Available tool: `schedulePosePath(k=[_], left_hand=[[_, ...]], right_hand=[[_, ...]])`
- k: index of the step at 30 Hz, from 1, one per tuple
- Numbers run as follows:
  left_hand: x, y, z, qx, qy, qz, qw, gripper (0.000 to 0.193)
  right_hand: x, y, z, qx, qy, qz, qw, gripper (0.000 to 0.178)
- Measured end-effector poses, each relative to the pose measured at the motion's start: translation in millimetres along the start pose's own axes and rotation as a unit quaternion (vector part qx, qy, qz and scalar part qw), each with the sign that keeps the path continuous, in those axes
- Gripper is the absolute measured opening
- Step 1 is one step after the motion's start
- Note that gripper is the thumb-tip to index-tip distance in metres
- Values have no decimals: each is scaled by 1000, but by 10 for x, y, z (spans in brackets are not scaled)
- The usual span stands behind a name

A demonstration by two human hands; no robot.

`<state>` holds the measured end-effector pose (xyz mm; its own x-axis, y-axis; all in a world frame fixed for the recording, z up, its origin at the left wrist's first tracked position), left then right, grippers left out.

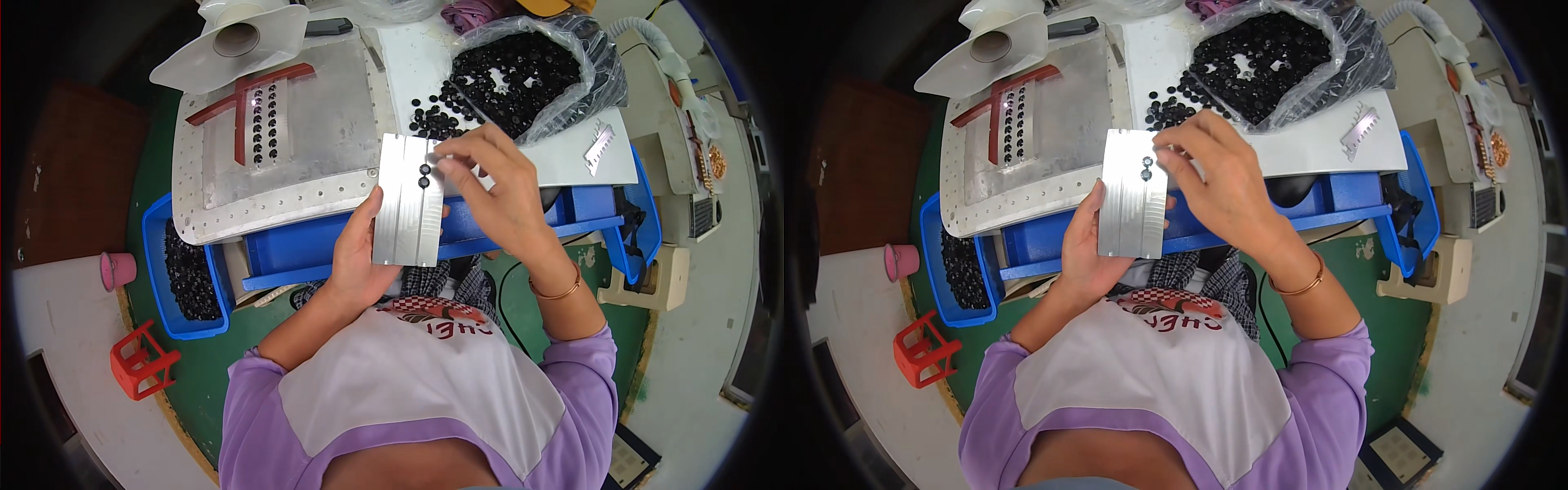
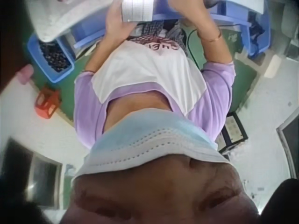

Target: Placing small black components into holes in a metal jig at a manual workstation.

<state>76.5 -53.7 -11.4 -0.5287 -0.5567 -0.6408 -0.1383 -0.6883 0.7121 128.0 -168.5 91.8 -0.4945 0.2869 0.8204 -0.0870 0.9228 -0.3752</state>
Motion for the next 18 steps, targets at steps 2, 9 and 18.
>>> schedulePosePath(k=[2, 9, 18], left_hand=[[-10, 15, 4, -9, 5, 3, 1000, 53], [22, -70, -28, 40, 17, 94, 995, 51], [-37, -113, 27, -37, -14, 16, 999, 57]], right_hand=[[-4, 58, 36, 0, -8, -6, 1000, 12], [107, 190, 106, 23, -58, 41, 997, 11], [-382, 21, -551, 1, -57, 157, 986, 13]])
Point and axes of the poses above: each hand's wrist, its own z-axis away from the middle knuckle, its own y-axis out of the palm, x = y × z, the point moved 9 cm from there along -z, towards the middle knuckle, and after that the axes turned 13 degrees about -z, right-handed, at the moved point
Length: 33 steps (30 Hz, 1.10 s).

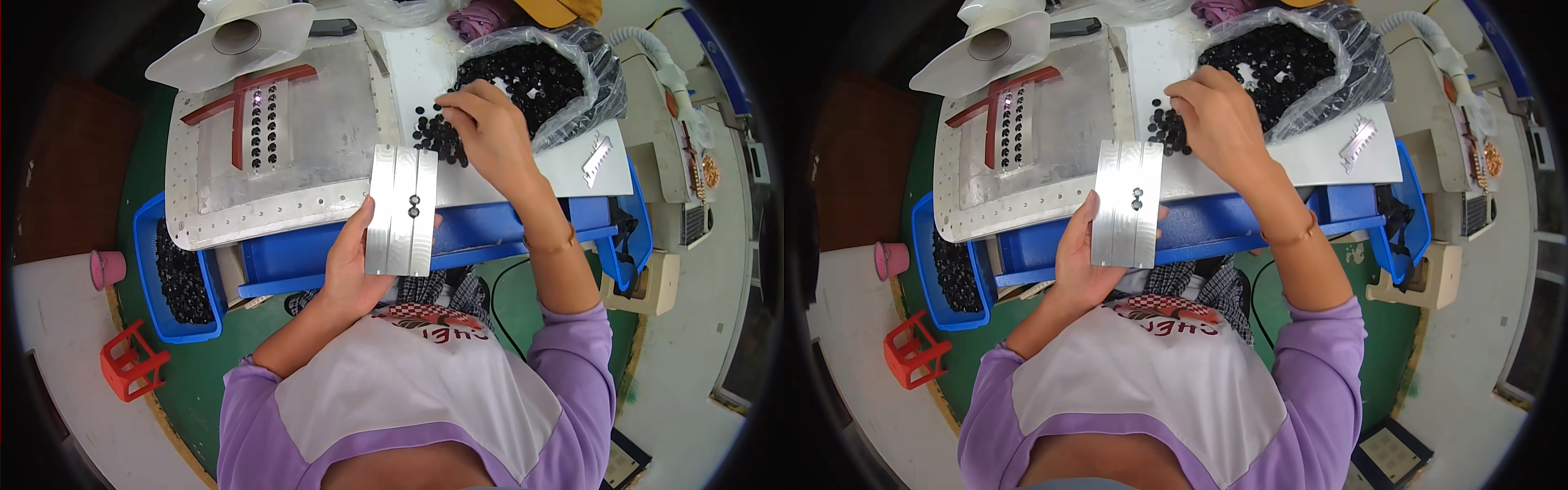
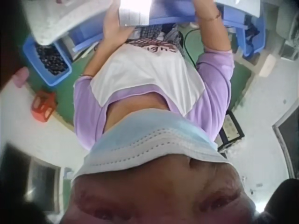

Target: Placing small black components into holes in a metal jig at a manual workstation.

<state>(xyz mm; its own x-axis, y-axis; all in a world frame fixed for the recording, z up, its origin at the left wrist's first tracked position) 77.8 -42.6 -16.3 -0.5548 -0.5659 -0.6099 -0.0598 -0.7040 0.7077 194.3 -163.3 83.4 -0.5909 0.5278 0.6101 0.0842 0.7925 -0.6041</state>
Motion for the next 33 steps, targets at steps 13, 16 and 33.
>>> schedulePosePath(k=[13, 16, 33], left_hand=[[-15, -75, 19, 1, 1, 17, 1000, 57], [5, -53, -3, -7, -1, 20, 1000, 57], [40, -34, 6, 6, 5, 32, 999, 52]], right_hand=[[182, 199, -40, 57, -38, -27, 997, 3], [439, 114, 191, 42, -74, -71, 994, 7], [495, 84, 318, 73, -132, 22, 988, 14]])
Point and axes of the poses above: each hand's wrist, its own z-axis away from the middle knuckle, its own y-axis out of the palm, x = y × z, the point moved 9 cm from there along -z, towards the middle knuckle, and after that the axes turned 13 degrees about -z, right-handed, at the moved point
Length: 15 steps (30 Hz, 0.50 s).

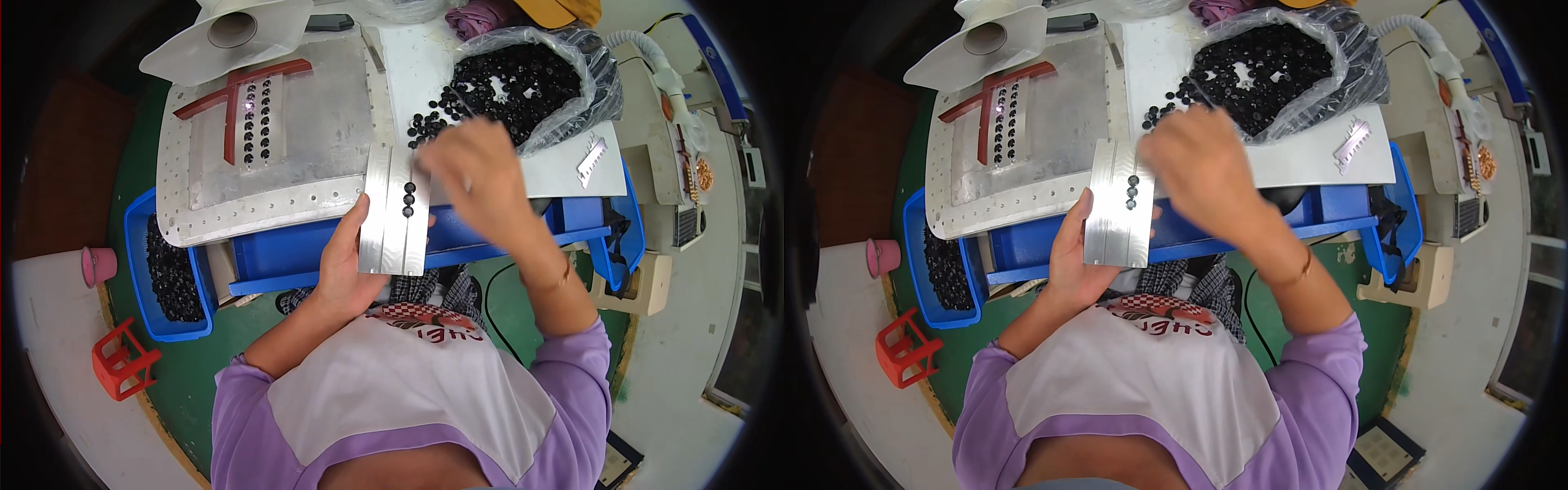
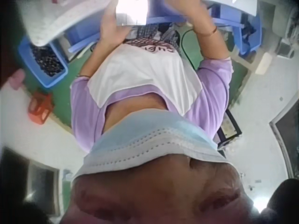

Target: Placing small black components into holes in a metal jig at a manual workstation.

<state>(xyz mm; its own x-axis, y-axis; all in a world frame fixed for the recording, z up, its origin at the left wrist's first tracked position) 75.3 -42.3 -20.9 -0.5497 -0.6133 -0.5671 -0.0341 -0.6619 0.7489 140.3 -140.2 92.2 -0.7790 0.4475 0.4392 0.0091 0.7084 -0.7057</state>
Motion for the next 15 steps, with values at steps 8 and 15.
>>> schedulePosePath(k=[8, 15], left_hand=[[-47, -25, 32, -8, -3, -7, 1000, 54], [-72, -45, 27, -29, -4, -10, 1000, 57]], right_hand=[[-782, 103, -337, 41, 9, 117, 992, 5], [-660, 55, -317, 15, 127, -23, 991, 13]])
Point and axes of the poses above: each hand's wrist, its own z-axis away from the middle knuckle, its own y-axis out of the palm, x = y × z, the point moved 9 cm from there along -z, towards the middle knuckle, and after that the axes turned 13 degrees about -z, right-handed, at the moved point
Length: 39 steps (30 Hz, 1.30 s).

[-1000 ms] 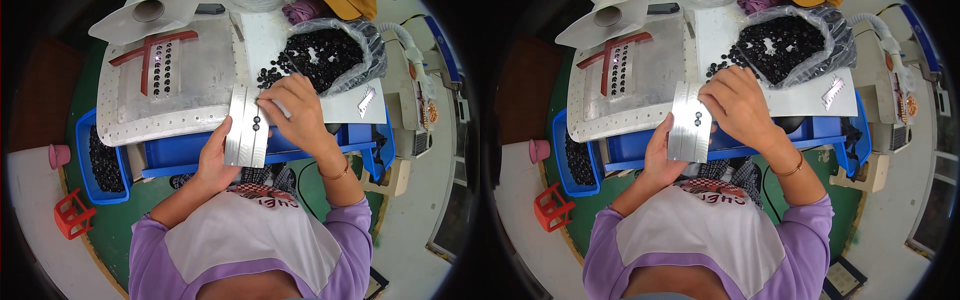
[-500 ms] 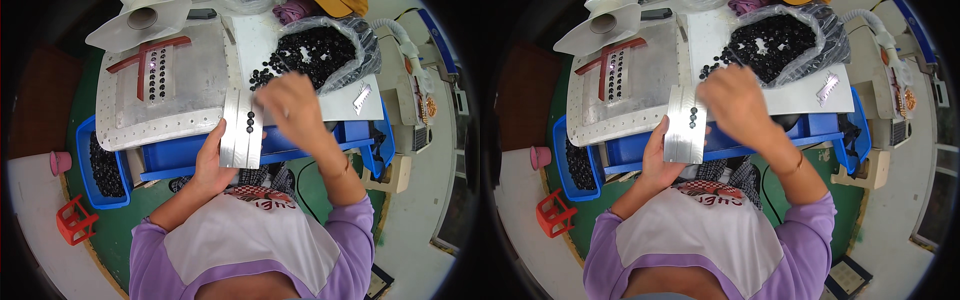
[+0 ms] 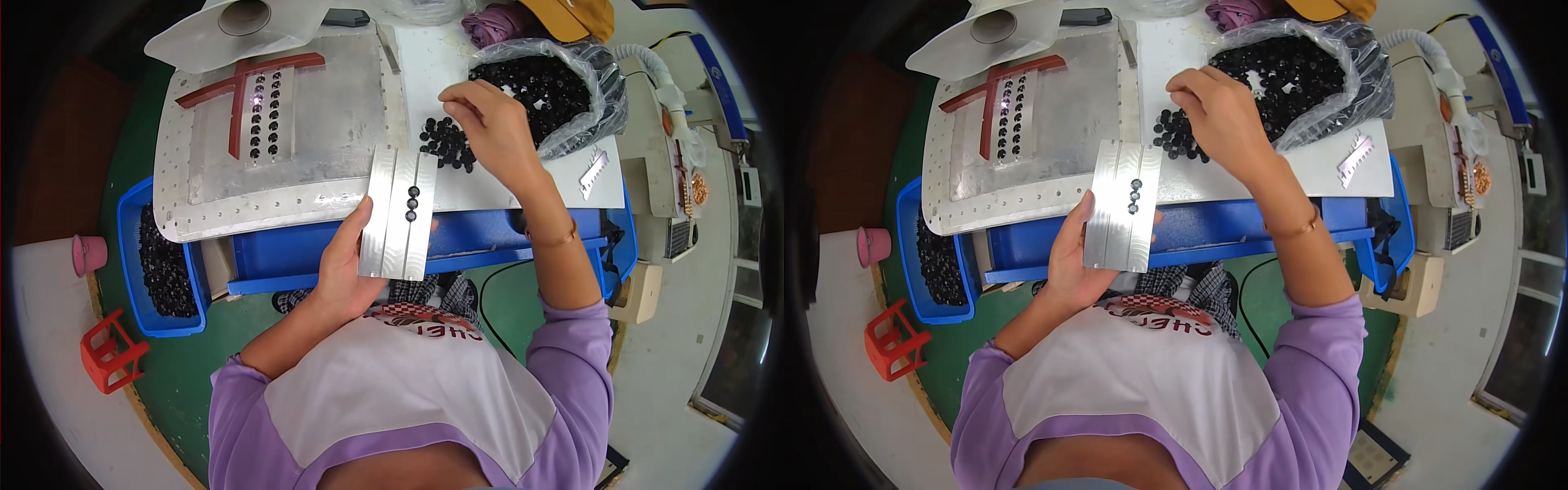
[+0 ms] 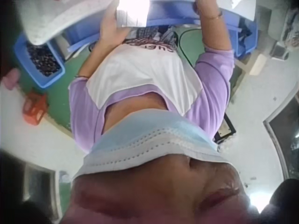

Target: Placing small black components into holes in a metal jig at a manual workstation.

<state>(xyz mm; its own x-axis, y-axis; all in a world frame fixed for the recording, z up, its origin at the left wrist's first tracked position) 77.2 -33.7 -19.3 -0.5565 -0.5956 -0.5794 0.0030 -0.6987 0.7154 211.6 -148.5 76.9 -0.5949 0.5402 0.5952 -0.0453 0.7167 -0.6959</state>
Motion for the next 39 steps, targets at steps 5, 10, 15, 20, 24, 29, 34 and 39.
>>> schedulePosePath(k=[5, 10, 15, 20, 24, 29, 34, 39], left_hand=[[29, 16, -24, 22, 1, -12, 1000, 56], [78, 90, -39, 33, 6, -25, 999, 54], [113, 131, -21, 22, 2, -35, 999, 51], [134, 103, -29, 30, 8, -42, 999, 52], [141, 99, -29, 32, -1, -17, 999, 52], [148, 29, -50, 38, -4, 4, 999, 53], [119, 23, -42, 30, 0, 16, 999, 52], [115, 43, -37, 52, 9, 22, 998, 51]], right_hand=[[175, -3, 348, -21, 105, -208, 972, 14], [557, 33, 440, 30, 7, -68, 997, 10], [611, 90, 496, 62, -32, -64, 996, 9], [422, 89, 493, 41, 66, -113, 991, 10], [324, 111, 527, 6, 82, -136, 987, 12], [388, 128, 529, -30, 1, -122, 992, 11], [569, 111, 499, -30, -83, -74, 993, 10], [658, 147, 568, -13, -97, -61, 993, 11]])
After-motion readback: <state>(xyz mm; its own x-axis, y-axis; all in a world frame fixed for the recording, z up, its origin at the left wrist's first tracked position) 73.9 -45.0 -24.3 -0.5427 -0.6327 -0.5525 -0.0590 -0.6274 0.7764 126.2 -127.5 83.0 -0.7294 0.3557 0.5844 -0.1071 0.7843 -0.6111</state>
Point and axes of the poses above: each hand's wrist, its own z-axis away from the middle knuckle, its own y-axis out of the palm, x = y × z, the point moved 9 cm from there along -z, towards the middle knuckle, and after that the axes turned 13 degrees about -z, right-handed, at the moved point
